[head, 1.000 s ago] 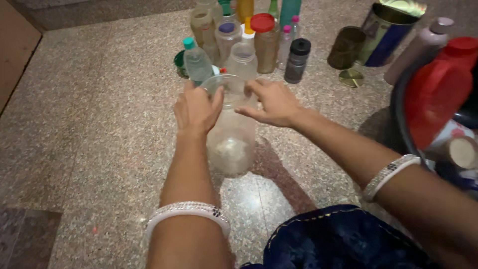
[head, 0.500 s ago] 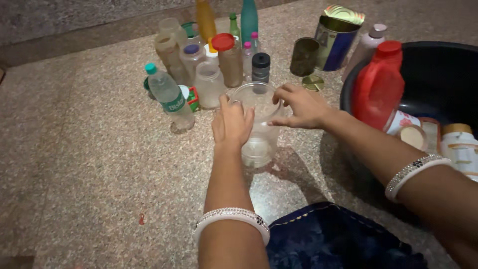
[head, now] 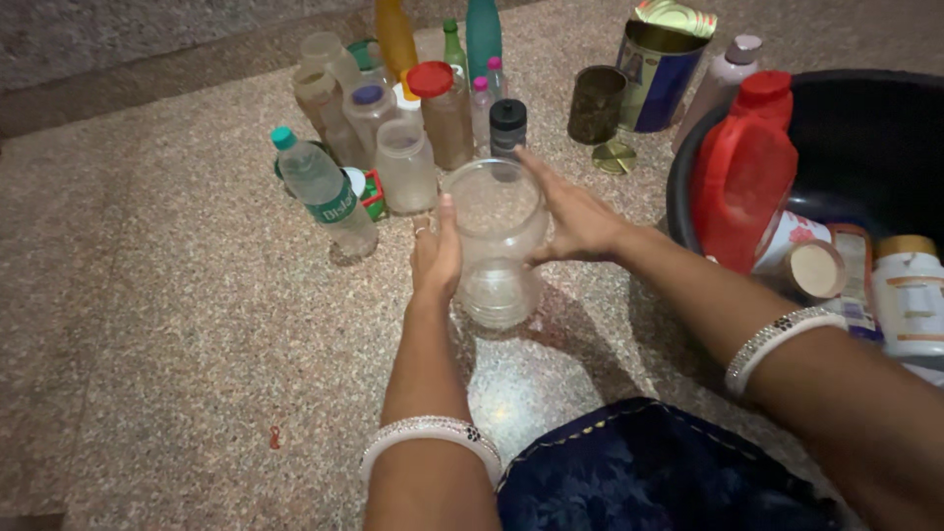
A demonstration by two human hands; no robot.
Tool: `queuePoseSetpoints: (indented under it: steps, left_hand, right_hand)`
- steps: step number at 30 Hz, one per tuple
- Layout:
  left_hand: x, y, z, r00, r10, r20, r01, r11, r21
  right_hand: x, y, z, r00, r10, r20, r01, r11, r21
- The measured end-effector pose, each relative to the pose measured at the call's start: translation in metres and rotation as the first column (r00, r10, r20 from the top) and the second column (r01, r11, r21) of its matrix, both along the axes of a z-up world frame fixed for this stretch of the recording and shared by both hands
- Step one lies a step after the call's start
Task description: The person sits on the floor and sorts various empty plastic bottles, containers, and a metal can into a black basin. They handle each item individually, sometimes removing caps or lids before placing the items into the basin.
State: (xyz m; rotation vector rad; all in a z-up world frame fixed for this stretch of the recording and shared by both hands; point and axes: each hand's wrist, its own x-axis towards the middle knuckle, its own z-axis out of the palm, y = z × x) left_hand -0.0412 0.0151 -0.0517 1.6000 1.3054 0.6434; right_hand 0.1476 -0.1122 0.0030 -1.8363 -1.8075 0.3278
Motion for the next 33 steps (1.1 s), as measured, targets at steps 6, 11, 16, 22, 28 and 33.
queuePoseSetpoints:
  steps: [6,11,16,22,28,33]
  left_hand:
    - [0.005,0.016,-0.014,0.989,0.004,0.148,-0.001,1.0,-0.016]
    - [0.008,0.016,-0.019,0.998,0.023,0.051,-0.013,0.981,-0.194]
    - [0.01,0.013,-0.01,0.993,-0.002,0.122,0.018,0.991,-0.13]
    - [0.006,0.02,0.016,0.957,-0.01,0.289,0.08,0.97,-0.231]
    - [0.006,0.042,0.029,0.868,-0.036,0.495,0.132,0.978,-0.16]
    - [0.007,0.04,0.048,0.833,-0.052,0.55,0.154,0.978,-0.141]
  right_hand:
    - [0.003,0.005,-0.021,0.924,-0.133,-0.359,0.054,0.973,-0.224]
    - [0.009,0.005,-0.049,0.871,-0.129,-0.474,0.006,0.968,-0.252]
    - [0.009,0.009,-0.054,0.851,-0.048,-0.524,-0.036,0.988,-0.149]
    - [0.004,0.002,-0.019,0.899,-0.118,-0.421,0.049,0.984,-0.17]
    - [0.002,-0.005,0.021,0.991,0.11,-0.081,-0.077,0.939,0.334]
    - [-0.004,-0.014,0.058,0.994,0.008,0.106,-0.038,0.959,0.28]
